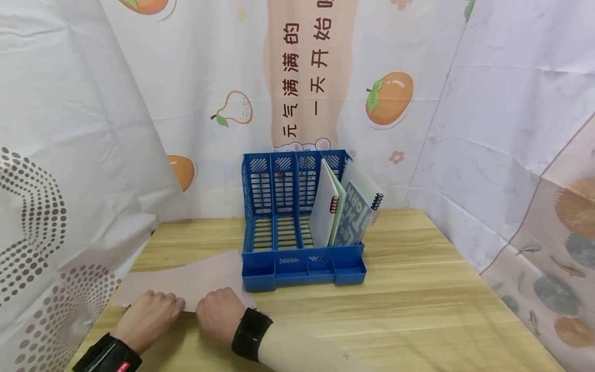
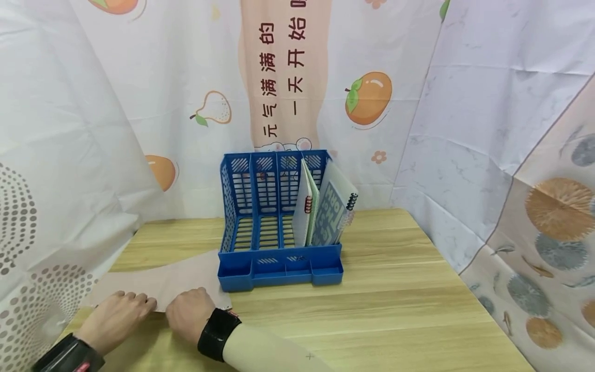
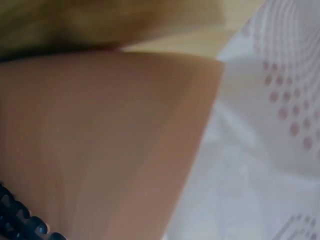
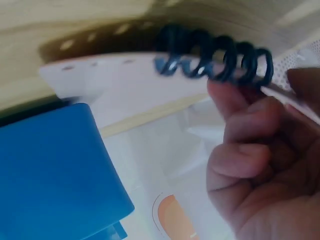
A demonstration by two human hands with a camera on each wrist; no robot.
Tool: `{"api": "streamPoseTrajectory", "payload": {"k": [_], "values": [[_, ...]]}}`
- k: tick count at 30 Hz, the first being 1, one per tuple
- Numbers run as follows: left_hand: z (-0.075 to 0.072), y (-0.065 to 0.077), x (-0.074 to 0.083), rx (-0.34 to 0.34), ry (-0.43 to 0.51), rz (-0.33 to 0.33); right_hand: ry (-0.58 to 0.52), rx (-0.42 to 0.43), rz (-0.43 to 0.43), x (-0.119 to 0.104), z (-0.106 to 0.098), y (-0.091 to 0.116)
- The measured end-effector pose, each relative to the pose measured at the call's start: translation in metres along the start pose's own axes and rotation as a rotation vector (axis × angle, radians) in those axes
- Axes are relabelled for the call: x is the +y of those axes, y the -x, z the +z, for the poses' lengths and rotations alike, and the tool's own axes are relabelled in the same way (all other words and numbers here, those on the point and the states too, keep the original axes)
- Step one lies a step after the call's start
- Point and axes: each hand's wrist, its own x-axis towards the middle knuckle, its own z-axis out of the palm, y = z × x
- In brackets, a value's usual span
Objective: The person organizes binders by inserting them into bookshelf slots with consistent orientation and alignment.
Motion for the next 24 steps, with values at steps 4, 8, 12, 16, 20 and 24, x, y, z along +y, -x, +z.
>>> {"api": "streamPoseTrajectory", "payload": {"k": [4, 8, 12, 16, 20, 24], "values": [[-0.013, -0.016, -0.005, 0.045, -0.051, -0.004, -0.034, 0.060, 0.070, 0.004, -0.004, 0.000], [-0.022, -0.025, -0.011, 0.059, -0.049, -0.015, -0.071, 0.099, 0.089, 0.010, -0.008, 0.001], [-0.031, -0.031, -0.018, 0.109, -0.035, -0.012, -0.103, 0.149, 0.084, 0.017, -0.010, 0.004], [-0.042, -0.040, -0.029, 0.231, -0.037, -0.028, -0.092, 0.258, 0.080, 0.025, -0.009, 0.009], [-0.056, -0.053, -0.042, 0.401, -0.058, -0.082, -0.099, 0.408, 0.139, 0.033, -0.006, 0.012], [-0.069, -0.067, -0.051, 0.603, -0.047, -0.173, -0.199, 0.532, 0.206, 0.042, -0.007, 0.014]]}}
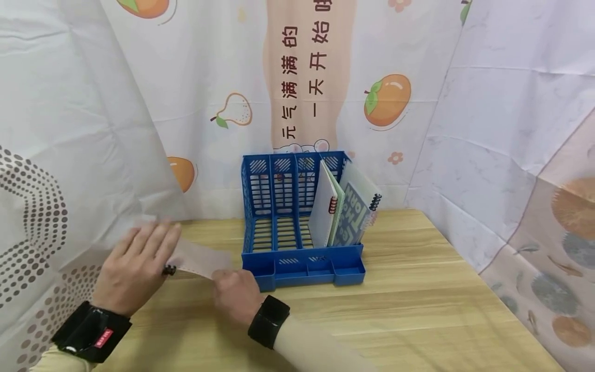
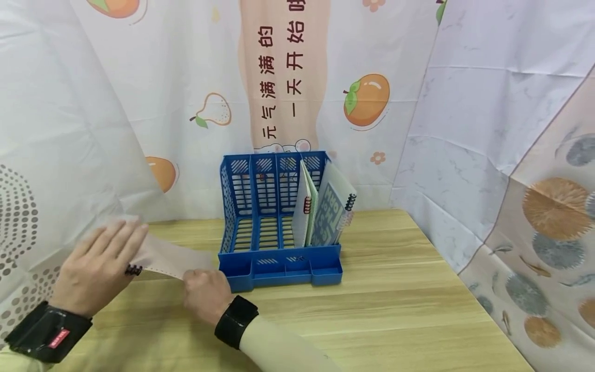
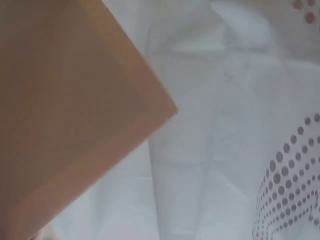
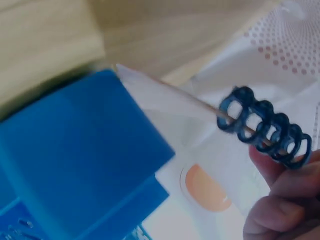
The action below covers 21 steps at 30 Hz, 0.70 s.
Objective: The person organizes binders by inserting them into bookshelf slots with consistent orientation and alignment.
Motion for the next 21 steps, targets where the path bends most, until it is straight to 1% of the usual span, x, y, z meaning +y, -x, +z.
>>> {"api": "streamPoseTrajectory", "payload": {"k": [2, 4, 6, 8, 11, 13, 15, 17, 20, 21], "values": [[0.001, -0.008, -0.001, 0.100, 0.003, -0.073, -0.077, 0.037, 0.046, 0.004, -0.004, -0.002], [0.003, -0.015, 0.000, 0.184, 0.000, -0.151, -0.164, 0.050, 0.099, 0.007, -0.011, -0.005], [0.007, -0.019, 0.002, 0.255, 0.007, -0.228, -0.251, 0.065, 0.148, 0.011, -0.018, -0.007], [0.014, -0.020, 0.003, 0.292, 0.026, -0.288, -0.325, 0.094, 0.179, 0.014, -0.025, -0.009], [0.022, -0.013, 0.007, 0.259, 0.076, -0.364, -0.395, 0.180, 0.193, 0.022, -0.035, -0.012], [0.029, -0.005, 0.009, 0.213, 0.122, -0.400, -0.422, 0.246, 0.188, 0.027, -0.041, -0.014], [0.036, 0.002, 0.011, 0.150, 0.161, -0.447, -0.428, 0.316, 0.176, 0.034, -0.046, -0.017], [0.043, 0.008, 0.014, 0.092, 0.211, -0.489, -0.436, 0.368, 0.173, 0.041, -0.052, -0.019], [0.053, 0.014, 0.020, -0.007, 0.282, -0.562, -0.440, 0.418, 0.195, 0.051, -0.061, -0.021], [0.057, 0.015, 0.022, -0.029, 0.304, -0.582, -0.451, 0.428, 0.209, 0.054, -0.064, -0.022]]}}
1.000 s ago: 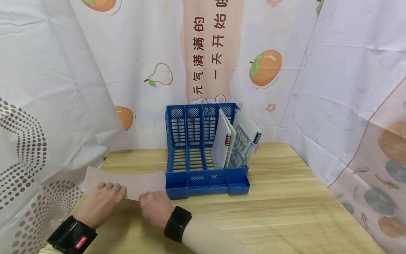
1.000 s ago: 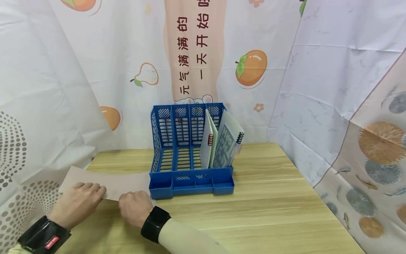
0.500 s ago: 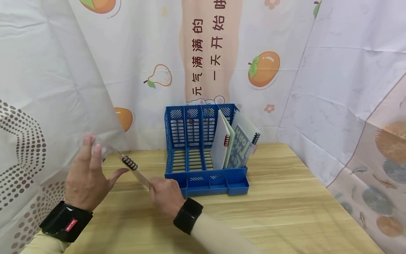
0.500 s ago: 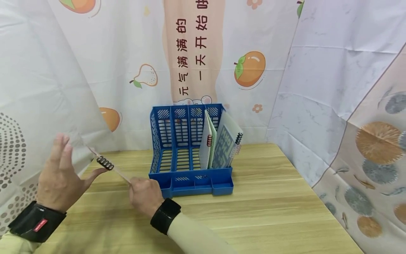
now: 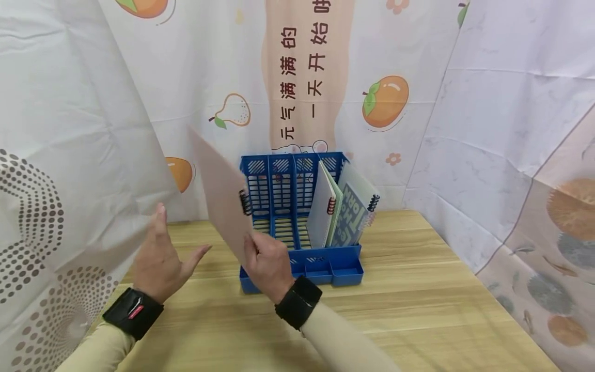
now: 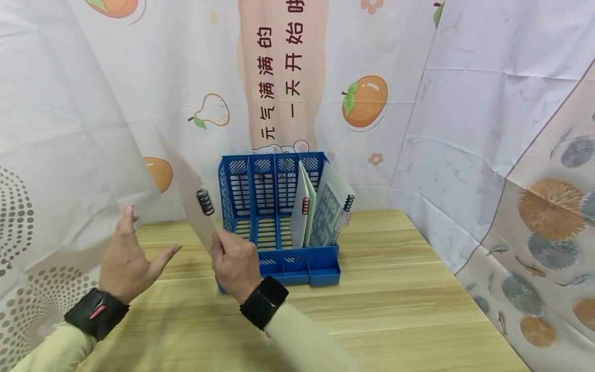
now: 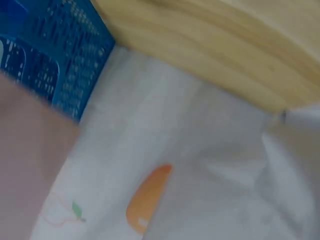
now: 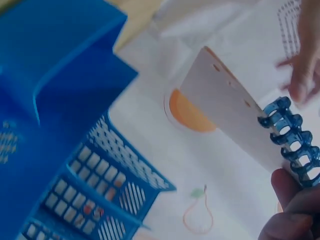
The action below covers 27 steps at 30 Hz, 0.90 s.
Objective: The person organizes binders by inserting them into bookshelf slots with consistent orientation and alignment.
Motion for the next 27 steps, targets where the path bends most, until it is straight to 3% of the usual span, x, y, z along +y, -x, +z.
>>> {"api": "streamPoseTrajectory", "payload": {"k": [10, 23, 27], "values": [[0.043, 0.011, 0.016, -0.273, 0.065, -0.242, 0.022, 0.140, 0.015, 0.014, -0.030, -0.019], [0.093, 0.008, 0.037, -0.594, 0.181, -0.477, 0.131, 0.255, 0.015, 0.038, -0.051, -0.026], [0.106, 0.005, 0.043, -0.655, 0.184, -0.517, 0.160, 0.283, 0.030, 0.043, -0.057, -0.026]]}}
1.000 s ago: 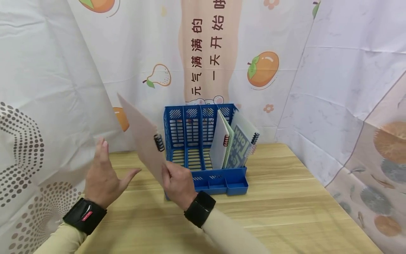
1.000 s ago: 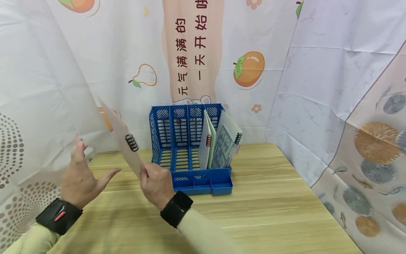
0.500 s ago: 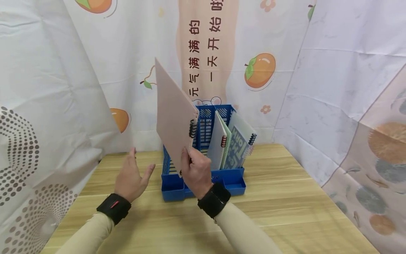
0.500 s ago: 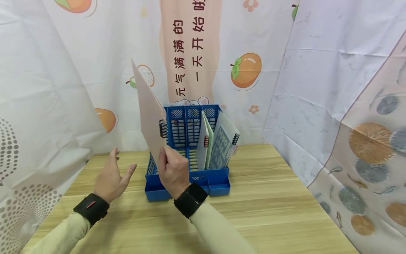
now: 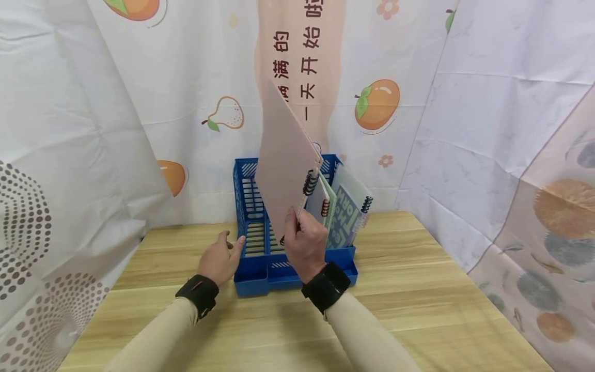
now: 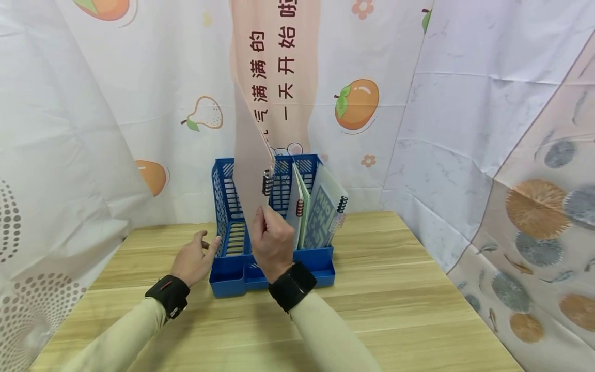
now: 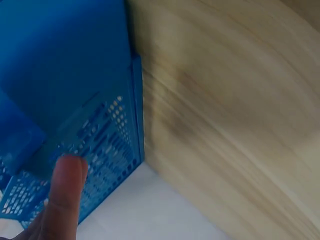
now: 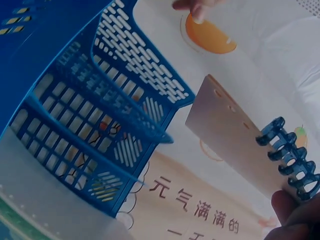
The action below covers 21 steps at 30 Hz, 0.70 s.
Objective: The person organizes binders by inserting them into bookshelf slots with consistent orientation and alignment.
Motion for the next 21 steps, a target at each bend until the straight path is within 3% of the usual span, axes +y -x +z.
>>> {"api": "streamPoseTrajectory", "payload": {"k": [10, 21], "values": [[0.012, -0.010, 0.000, -0.014, -0.062, -0.040, 0.067, 0.051, 0.071, 0.013, -0.007, -0.003], [0.022, -0.017, -0.010, -0.054, 0.004, -0.089, 0.139, -0.059, 0.027, 0.030, 0.011, 0.020]]}}
